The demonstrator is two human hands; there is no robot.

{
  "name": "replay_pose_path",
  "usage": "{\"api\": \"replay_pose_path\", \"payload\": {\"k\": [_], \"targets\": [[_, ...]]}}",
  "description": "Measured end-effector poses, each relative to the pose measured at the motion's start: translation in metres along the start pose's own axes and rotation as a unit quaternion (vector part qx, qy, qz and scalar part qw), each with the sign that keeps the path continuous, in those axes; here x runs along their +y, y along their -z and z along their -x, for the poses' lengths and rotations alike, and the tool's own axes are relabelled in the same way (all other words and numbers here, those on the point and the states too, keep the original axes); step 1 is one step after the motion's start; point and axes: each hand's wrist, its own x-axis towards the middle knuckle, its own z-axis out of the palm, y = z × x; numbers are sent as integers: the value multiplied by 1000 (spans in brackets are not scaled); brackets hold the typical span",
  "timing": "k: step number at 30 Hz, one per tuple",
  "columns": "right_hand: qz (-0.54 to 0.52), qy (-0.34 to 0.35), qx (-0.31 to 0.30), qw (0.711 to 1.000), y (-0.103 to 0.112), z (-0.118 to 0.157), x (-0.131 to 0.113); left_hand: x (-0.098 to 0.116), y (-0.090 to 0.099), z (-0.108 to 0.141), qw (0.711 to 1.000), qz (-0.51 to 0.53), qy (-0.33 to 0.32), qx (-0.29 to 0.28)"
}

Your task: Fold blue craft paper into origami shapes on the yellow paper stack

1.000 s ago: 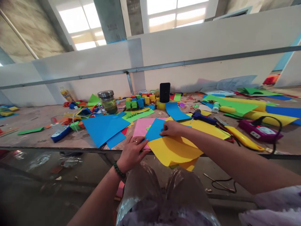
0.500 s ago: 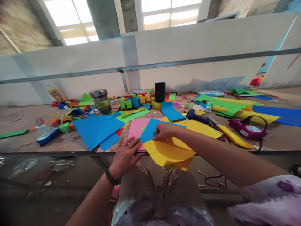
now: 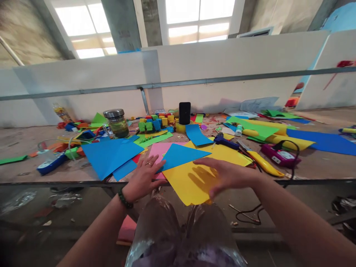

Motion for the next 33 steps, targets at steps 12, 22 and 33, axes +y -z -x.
{"api": "replay_pose_path", "payload": {"k": [12, 22, 33], "targets": [[262, 139, 269, 916, -60, 33, 20, -16, -8, 12, 997, 19, -79, 13], [300, 137, 257, 908, -54, -21, -3, -51, 40, 20, 938, -116, 151, 290], [259, 11, 96, 961, -62, -110, -67, -24, 104, 48, 861, -170, 189, 441]]}}
